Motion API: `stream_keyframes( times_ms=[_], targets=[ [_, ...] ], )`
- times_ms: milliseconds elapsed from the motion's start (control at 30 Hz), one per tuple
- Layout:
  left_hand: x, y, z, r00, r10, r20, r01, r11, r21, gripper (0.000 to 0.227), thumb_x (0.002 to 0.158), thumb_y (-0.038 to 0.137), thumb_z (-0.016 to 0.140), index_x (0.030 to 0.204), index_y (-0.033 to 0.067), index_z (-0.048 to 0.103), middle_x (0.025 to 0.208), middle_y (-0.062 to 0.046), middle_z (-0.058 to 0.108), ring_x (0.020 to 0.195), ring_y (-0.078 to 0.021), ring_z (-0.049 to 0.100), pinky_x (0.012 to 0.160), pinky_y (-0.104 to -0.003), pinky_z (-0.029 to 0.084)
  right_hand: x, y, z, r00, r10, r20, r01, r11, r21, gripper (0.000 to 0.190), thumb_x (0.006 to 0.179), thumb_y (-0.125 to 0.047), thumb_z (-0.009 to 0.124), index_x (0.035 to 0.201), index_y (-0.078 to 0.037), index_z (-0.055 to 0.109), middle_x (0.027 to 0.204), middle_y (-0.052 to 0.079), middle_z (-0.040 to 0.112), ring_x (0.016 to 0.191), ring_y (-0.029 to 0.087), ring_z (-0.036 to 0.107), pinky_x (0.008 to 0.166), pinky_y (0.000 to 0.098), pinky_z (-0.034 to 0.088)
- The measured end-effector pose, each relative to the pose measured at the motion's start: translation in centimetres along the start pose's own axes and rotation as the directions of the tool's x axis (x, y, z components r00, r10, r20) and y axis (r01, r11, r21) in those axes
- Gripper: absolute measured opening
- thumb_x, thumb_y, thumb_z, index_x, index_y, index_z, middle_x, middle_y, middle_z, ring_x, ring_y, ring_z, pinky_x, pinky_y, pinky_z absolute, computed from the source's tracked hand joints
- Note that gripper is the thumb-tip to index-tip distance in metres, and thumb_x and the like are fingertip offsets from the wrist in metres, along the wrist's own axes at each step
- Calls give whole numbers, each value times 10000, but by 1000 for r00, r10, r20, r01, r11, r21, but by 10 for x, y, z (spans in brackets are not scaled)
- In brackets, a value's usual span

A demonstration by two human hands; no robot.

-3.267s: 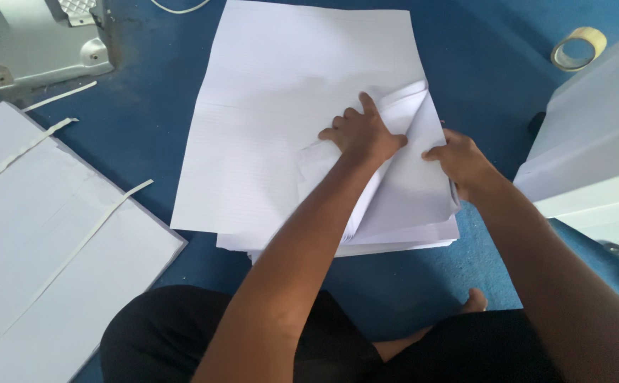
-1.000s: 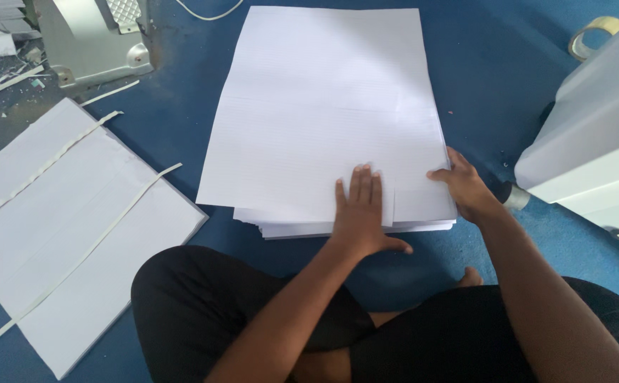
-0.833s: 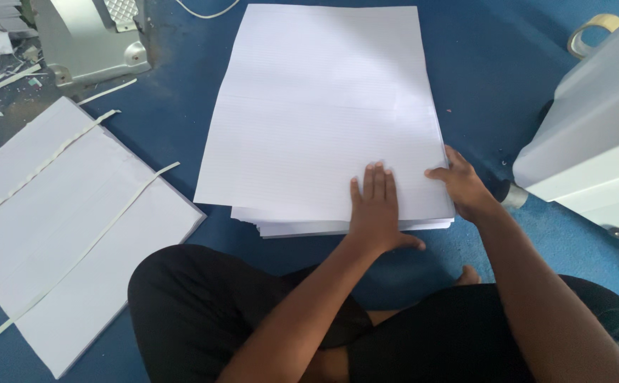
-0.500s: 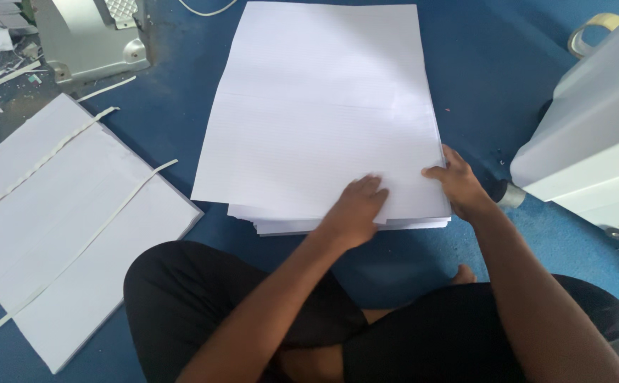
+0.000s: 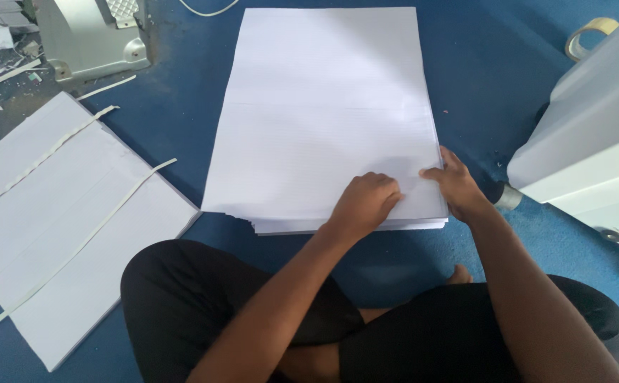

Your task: The person folds a stack of lined paper sheets in half lengthwise, aligns the edges, and presses the crease. They then lift the folded stack, fan it open to check alignment, and place it back down.

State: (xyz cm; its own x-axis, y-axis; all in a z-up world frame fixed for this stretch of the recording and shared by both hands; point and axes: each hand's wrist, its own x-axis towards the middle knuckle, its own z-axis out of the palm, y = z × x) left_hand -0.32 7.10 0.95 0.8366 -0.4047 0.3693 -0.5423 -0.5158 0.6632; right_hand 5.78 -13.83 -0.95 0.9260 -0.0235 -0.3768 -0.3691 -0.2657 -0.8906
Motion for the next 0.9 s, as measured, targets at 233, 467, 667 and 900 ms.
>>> stream_keyframes(
  times_ms=[233,467,667,900],
  targets=[
    [21,2,25,989,109,-98,-110,994,-4,161,1001,169,612,909,39,587,789,-144,681,768,-331,680,734,-452,516,2,2,-3,1000,30,7,-30,998,46,643,916,-136,524,1540,-65,384,1306,227,601,1098,315,646,947,427,544],
    [21,-5,45,971,200,-132,-198,980,34,151,1008,147,615,894,65,557,800,-112,701,786,-297,694,738,-435,516,8,6,-6,996,81,-35,-78,994,82,627,1004,-345,408,1571,-94,319,1468,166,483,1266,282,538,1063,410,447],
    [24,-9,55,970,211,-123,-206,977,53,106,997,177,604,971,81,567,877,-106,733,864,-304,715,783,-467,506,-1,-6,-1,992,124,-22,-124,992,-3,667,950,-252,495,1570,-85,312,1373,249,565,1195,369,620,978,464,544],
    [24,-10,64,985,159,-70,-157,987,33,119,1025,194,584,997,80,564,925,-111,744,922,-301,724,823,-477,514,1,-1,-1,998,55,-6,-55,998,16,699,930,-249,571,1565,-74,337,1354,255,570,1177,340,618,942,445,556]
  ],
)
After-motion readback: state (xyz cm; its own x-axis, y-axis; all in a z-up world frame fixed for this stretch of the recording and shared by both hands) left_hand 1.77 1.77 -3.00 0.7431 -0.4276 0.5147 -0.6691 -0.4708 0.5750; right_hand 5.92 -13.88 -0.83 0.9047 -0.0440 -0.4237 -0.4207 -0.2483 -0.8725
